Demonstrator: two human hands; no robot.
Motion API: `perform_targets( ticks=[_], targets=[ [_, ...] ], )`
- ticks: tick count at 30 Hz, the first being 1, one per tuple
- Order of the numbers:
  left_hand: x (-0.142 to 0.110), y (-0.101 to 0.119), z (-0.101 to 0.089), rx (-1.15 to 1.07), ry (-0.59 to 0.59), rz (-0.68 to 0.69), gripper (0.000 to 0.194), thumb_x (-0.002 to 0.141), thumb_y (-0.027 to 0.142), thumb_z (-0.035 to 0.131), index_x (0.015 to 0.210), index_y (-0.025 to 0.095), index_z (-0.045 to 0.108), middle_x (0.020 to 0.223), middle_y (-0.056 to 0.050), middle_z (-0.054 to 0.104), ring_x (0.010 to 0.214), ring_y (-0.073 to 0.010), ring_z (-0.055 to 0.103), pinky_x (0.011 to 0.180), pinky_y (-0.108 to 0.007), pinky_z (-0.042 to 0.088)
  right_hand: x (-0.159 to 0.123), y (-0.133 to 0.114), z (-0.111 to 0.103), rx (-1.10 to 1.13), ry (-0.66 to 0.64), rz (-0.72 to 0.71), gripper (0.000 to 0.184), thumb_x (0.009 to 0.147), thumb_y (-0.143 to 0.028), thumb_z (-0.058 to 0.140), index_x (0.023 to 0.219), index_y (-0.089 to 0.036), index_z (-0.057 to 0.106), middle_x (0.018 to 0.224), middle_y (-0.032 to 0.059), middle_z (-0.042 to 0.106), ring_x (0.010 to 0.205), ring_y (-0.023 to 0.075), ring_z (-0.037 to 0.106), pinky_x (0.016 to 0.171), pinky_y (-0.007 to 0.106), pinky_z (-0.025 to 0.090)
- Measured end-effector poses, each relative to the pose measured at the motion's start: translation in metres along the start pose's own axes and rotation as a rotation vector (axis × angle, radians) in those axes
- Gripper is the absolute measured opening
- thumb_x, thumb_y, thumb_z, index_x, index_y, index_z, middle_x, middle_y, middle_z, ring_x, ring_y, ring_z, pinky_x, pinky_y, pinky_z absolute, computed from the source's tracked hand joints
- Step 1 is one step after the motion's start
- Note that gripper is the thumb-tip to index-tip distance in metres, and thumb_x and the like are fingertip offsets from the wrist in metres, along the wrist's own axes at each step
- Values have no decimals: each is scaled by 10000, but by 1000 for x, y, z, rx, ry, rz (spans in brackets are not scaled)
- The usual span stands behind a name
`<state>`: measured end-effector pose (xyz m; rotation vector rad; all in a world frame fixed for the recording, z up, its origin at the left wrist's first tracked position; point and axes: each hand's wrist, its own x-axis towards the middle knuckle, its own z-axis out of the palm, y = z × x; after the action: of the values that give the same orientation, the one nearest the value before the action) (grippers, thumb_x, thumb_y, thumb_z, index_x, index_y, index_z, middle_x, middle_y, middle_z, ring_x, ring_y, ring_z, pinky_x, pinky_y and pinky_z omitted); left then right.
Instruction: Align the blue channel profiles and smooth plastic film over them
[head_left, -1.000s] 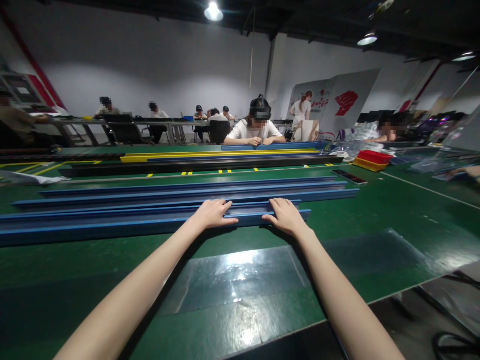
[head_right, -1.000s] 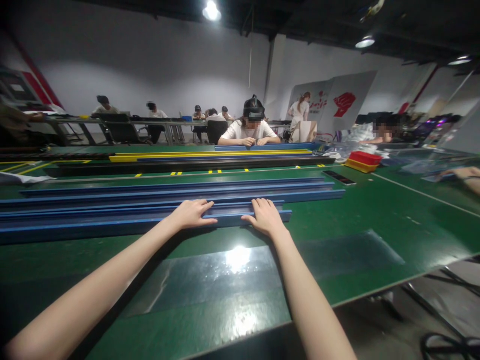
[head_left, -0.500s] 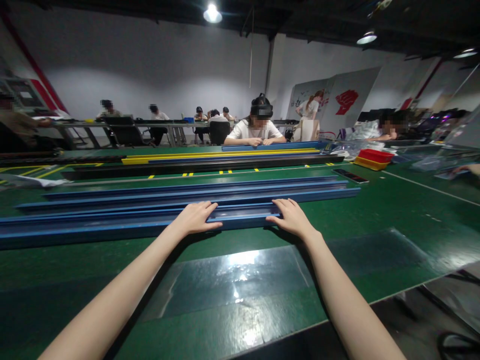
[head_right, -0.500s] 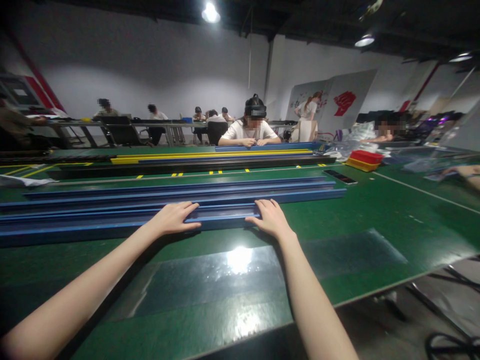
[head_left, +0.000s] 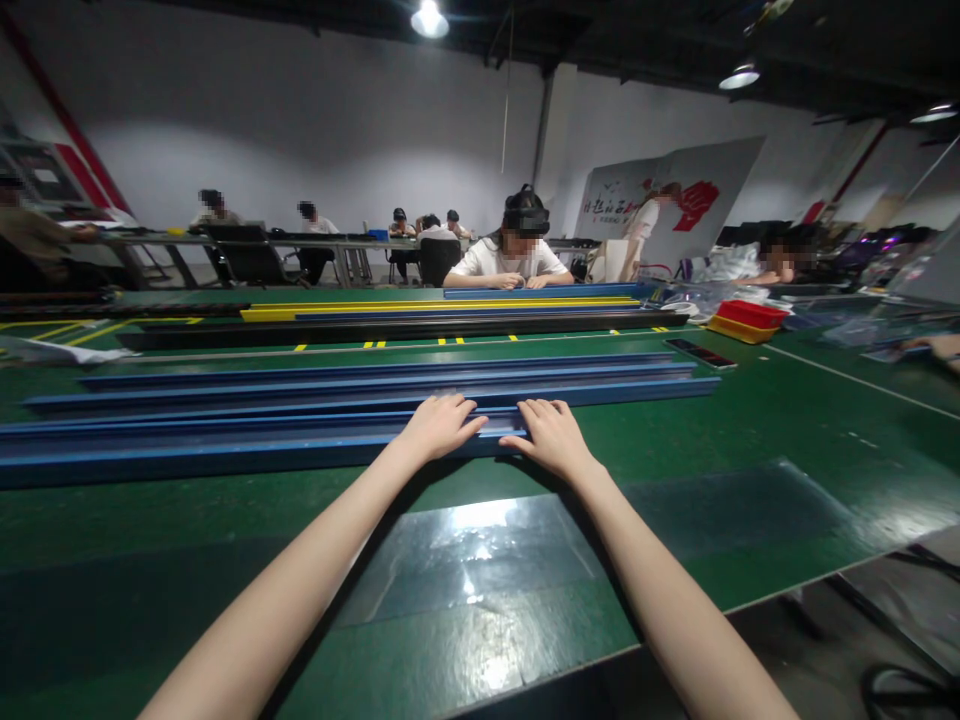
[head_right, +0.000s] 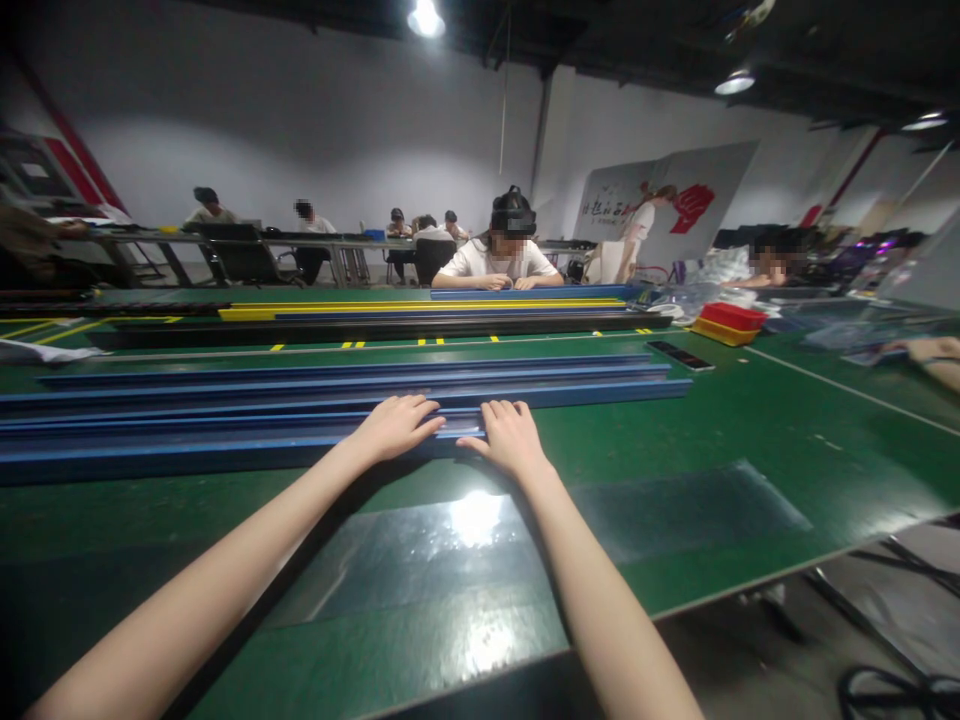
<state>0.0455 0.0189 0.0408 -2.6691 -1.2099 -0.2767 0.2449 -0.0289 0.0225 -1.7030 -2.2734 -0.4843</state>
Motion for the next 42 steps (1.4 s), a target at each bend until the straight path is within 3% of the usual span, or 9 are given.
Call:
perform_targets(
  ticks=[7, 15, 22, 42],
  targets=[
    [5, 12, 4, 7, -8, -62, 392, 897, 378, 277, 1052, 166, 569, 1000, -88, 635, 906, -199, 595, 766, -300, 428, 2, -4, 0, 37, 5, -29, 673, 792, -652, 329, 1145, -115, 528, 1088, 162, 607, 1035, 263, 507, 906, 399, 288],
    [0, -2, 2, 7, -15, -61, 377, 887, 365, 288, 1039, 181, 580, 993, -83, 639, 886, -206, 602, 731, -302, 438, -8, 20, 0, 85, 5, -12, 622, 815, -589, 378, 1242, -145, 466, 1228, 121, 541, 1136, 236, 460, 983, 402, 243],
    [-6, -8, 5, 24, 3, -100, 361, 887, 337, 292, 1023, 170, 581, 996, -79, 630, 890, -195, 594, 763, -300, 432, -8, 23, 7, 117, -26, 16, 612, 830, -553, 375, 1267, -130, 443, 1227, 128, 526, 1122, 246, 463, 922, 368, 333],
    [-7, -3, 7, 56, 39, -83, 365, 901, 312, 265, 997, 151, 578, 964, -89, 628, 904, -207, 583, 786, -310, 417, -8, 22, 0, 191, -78, 46, 607, 823, -531, 418, 1273, -124, 432, 1259, 145, 494, 1130, 249, 481, 912, 362, 391]
  ],
)
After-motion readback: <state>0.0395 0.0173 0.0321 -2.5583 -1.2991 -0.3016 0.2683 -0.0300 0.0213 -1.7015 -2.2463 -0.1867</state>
